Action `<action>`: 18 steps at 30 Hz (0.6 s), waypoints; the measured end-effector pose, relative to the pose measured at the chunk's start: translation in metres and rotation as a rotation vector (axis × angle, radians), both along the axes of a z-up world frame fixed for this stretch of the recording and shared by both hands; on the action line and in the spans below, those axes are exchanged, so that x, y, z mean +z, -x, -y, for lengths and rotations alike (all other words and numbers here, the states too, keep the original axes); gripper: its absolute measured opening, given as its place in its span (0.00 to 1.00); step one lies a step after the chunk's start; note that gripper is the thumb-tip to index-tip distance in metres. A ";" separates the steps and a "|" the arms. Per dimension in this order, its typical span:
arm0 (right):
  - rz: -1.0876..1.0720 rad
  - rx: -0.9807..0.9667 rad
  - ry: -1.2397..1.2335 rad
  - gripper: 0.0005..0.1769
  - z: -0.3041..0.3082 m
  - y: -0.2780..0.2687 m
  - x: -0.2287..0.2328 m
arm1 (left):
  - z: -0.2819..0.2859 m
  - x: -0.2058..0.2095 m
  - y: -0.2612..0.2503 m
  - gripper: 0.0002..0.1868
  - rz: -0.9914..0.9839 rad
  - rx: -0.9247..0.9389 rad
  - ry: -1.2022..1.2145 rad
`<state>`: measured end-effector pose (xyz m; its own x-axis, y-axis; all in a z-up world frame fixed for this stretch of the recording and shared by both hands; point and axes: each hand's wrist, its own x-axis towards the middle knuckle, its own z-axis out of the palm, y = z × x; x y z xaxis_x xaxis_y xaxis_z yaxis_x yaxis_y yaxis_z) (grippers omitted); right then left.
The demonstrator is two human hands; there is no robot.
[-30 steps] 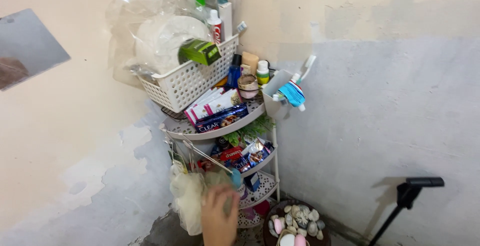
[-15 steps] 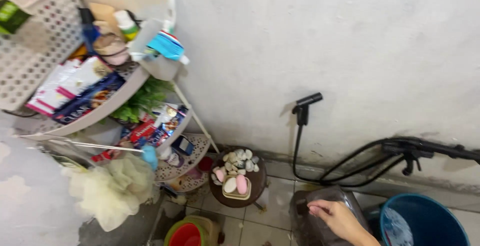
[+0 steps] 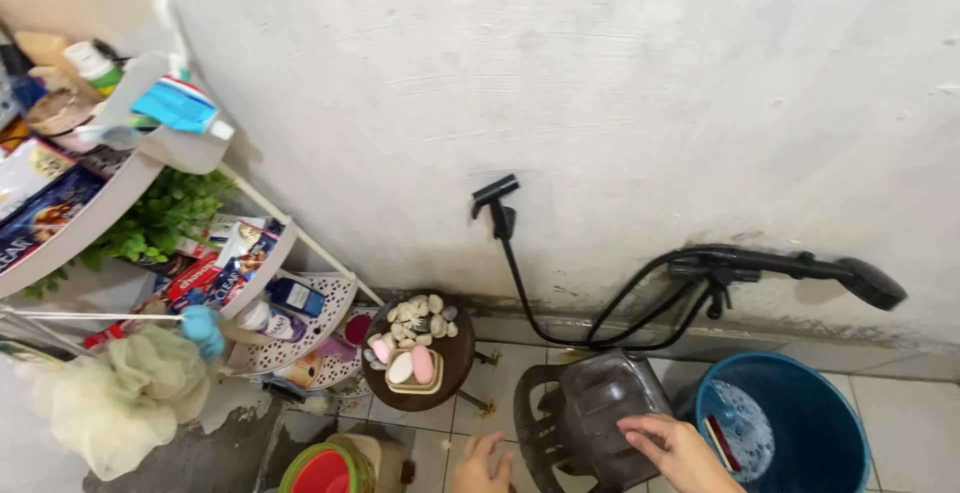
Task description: Washing and scrubbing a plastic chair with soap and water in a bathroom.
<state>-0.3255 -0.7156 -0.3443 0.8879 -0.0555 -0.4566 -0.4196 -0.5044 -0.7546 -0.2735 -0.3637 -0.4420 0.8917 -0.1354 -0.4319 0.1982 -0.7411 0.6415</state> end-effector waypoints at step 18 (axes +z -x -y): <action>0.032 -0.317 -0.220 0.20 0.154 0.128 -0.024 | 0.182 0.143 0.109 0.17 0.066 -0.064 0.151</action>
